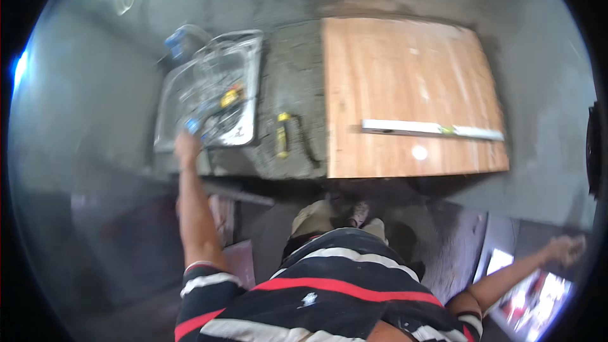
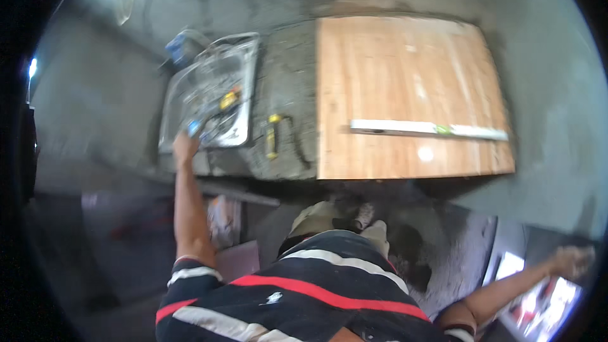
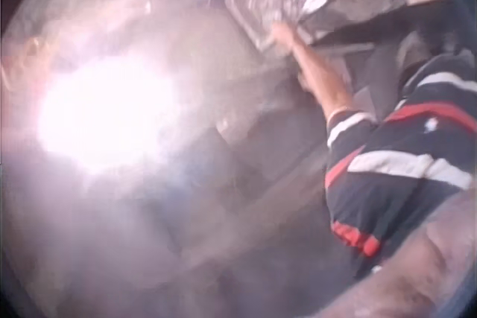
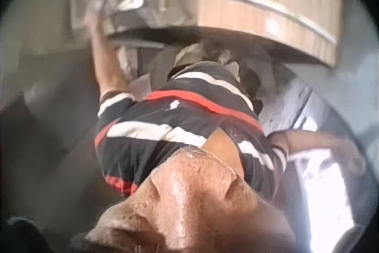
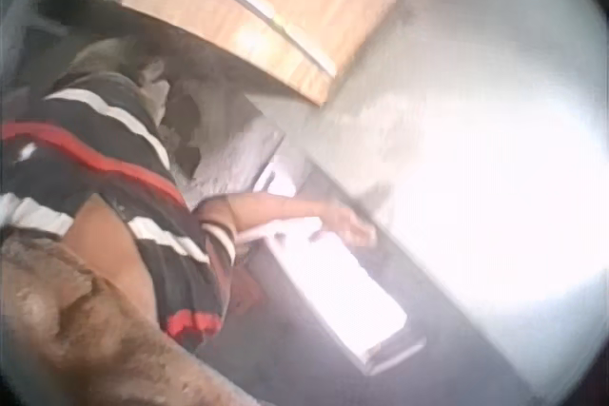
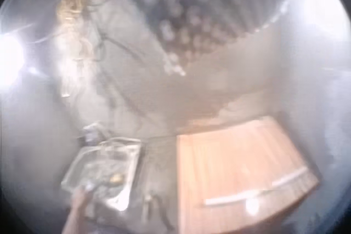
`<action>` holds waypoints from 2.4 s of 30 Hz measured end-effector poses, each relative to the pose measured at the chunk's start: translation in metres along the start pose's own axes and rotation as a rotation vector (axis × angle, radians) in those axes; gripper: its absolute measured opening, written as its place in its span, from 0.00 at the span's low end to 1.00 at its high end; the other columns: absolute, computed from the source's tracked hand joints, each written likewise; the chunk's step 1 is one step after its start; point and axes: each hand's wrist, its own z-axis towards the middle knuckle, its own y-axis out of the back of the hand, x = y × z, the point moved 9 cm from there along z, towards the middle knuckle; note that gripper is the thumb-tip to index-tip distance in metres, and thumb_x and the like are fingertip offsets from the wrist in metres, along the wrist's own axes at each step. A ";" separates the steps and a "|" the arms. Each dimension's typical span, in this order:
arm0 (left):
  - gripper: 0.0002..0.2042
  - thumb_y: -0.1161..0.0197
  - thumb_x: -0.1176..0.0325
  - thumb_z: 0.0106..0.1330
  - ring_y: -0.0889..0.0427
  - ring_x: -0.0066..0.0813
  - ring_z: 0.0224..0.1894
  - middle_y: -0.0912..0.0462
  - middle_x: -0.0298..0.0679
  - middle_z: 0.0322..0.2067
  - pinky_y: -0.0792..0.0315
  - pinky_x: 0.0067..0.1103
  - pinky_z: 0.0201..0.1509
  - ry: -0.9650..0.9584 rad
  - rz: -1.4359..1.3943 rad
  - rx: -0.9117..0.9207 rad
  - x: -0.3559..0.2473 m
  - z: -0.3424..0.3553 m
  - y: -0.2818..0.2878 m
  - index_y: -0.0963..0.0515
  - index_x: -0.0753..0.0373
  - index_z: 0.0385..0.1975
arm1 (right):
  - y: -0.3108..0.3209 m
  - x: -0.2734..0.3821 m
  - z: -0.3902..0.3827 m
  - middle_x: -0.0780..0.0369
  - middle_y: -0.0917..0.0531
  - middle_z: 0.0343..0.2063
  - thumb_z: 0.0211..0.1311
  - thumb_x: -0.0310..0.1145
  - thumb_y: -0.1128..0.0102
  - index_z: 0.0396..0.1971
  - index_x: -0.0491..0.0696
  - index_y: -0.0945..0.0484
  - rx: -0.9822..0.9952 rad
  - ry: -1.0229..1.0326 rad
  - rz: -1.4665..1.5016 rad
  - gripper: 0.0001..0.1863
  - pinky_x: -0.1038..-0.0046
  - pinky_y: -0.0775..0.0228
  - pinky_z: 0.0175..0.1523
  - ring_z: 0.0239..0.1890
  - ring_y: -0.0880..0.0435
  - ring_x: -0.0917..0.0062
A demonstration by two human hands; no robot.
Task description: The person aligns a tile on a mortar surface using a spirit level and a mallet, lifts the tile to smooth the mortar with a trowel, repositions the tile, taps it with the mallet, and scrapes the edges with the trowel.
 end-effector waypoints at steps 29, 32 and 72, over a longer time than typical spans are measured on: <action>0.16 0.41 0.56 0.79 0.38 0.11 0.24 0.33 0.23 0.24 0.46 0.17 0.25 0.139 -1.091 0.212 0.072 -0.027 0.114 0.21 0.64 0.50 | -0.118 0.457 -0.284 0.56 0.24 0.68 0.50 0.35 0.27 0.69 0.52 0.26 1.499 0.506 0.129 0.41 0.46 0.42 0.75 0.76 0.36 0.57; 0.15 0.41 0.56 0.79 0.36 0.10 0.23 0.32 0.23 0.25 0.45 0.15 0.24 0.177 -1.184 0.190 0.047 -0.045 0.133 0.20 0.62 0.51 | -0.142 0.458 -0.302 0.57 0.26 0.70 0.48 0.35 0.26 0.69 0.52 0.26 1.641 0.546 0.134 0.42 0.43 0.45 0.76 0.77 0.39 0.56; 0.16 0.43 0.60 0.77 0.18 0.27 0.36 0.15 0.40 0.35 0.24 0.26 0.42 -1.239 -1.256 0.861 -0.656 -0.279 0.285 0.17 0.67 0.50 | -0.177 0.427 -0.115 0.67 0.19 0.24 0.69 0.36 0.37 0.37 0.45 0.18 1.386 -0.837 1.099 0.09 0.75 0.28 0.28 0.22 0.22 0.82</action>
